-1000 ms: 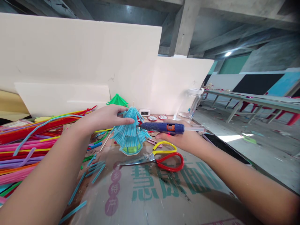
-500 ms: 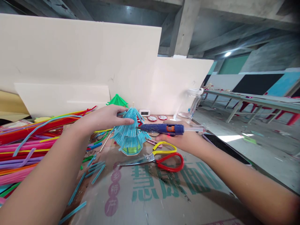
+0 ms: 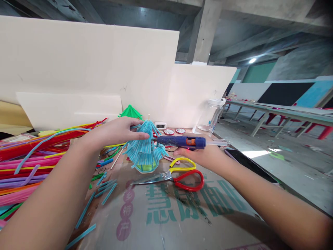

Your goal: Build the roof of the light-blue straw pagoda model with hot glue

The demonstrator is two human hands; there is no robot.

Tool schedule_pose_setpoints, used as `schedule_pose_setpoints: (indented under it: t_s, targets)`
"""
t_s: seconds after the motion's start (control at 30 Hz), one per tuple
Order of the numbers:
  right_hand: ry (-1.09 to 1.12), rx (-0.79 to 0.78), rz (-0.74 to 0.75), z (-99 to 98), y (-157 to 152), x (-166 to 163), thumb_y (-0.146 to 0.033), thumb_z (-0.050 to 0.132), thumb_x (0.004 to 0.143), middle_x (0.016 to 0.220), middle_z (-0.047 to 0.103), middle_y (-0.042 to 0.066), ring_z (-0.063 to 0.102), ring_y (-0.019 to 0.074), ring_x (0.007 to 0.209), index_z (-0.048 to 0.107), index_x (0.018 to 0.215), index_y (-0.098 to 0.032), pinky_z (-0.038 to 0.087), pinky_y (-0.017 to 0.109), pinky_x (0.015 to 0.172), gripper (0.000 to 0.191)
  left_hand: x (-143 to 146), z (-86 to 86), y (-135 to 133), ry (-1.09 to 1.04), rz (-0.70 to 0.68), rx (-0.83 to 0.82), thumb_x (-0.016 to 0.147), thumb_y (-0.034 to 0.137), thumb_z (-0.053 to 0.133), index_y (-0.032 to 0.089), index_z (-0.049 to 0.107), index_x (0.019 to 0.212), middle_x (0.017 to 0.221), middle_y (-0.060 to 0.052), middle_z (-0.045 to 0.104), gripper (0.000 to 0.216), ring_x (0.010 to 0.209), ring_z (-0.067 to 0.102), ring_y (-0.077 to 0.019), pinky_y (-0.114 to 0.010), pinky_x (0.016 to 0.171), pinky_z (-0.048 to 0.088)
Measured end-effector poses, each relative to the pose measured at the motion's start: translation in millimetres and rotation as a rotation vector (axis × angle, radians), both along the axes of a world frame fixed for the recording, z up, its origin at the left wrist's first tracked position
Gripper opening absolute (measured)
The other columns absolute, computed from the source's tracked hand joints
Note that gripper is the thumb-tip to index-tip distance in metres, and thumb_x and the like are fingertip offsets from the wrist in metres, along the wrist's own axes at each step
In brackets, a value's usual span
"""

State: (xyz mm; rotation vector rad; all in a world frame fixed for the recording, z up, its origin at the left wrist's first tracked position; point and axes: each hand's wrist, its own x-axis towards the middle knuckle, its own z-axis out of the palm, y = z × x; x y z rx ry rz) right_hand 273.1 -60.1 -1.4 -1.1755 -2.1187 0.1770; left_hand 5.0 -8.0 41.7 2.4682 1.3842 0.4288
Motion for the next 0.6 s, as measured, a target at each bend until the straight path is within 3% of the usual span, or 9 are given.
schedule_pose_setpoints:
  t_s: [0.23,0.37,0.6]
  targets:
    - [0.023,0.004,0.028,-5.1,4.6,3.0,-0.047,0.070,0.077,0.084,0.074,0.003,0.068,0.0261,0.095,0.069,0.095,-0.026,0.055,0.039,0.084,0.028,0.5,0.9,-0.9,-0.009,0.000,0.002,0.071,0.071,0.054,0.027,0.063,0.118,0.118,-0.002,0.067,0.064,0.104,0.061,-0.0290,-0.031,0.080,0.043]
    - [0.030,0.023,0.025,-8.1,6.8,4.1,-0.046,0.071,0.077,0.083,0.074,0.003,0.068,0.0259,0.097,0.069,0.090,-0.026,0.053,0.041,0.089,0.024,1.2,1.4,-1.6,-0.005,-0.004,0.000,0.072,0.071,0.053,0.027,0.063,0.119,0.118,-0.002,0.067,0.065,0.103,0.061,-0.0285,-0.031,0.080,0.044]
    - [0.059,-0.037,0.058,-7.0,6.8,4.4,-0.043,0.070,0.077,0.086,0.075,0.002,0.069,0.0246,0.094,0.070,0.088,-0.026,0.056,0.038,0.085,0.020,0.5,0.8,-0.8,0.009,-0.013,0.037,0.072,0.070,0.054,0.029,0.064,0.117,0.115,-0.001,0.069,0.062,0.098,0.063,-0.0271,-0.029,0.075,0.045]
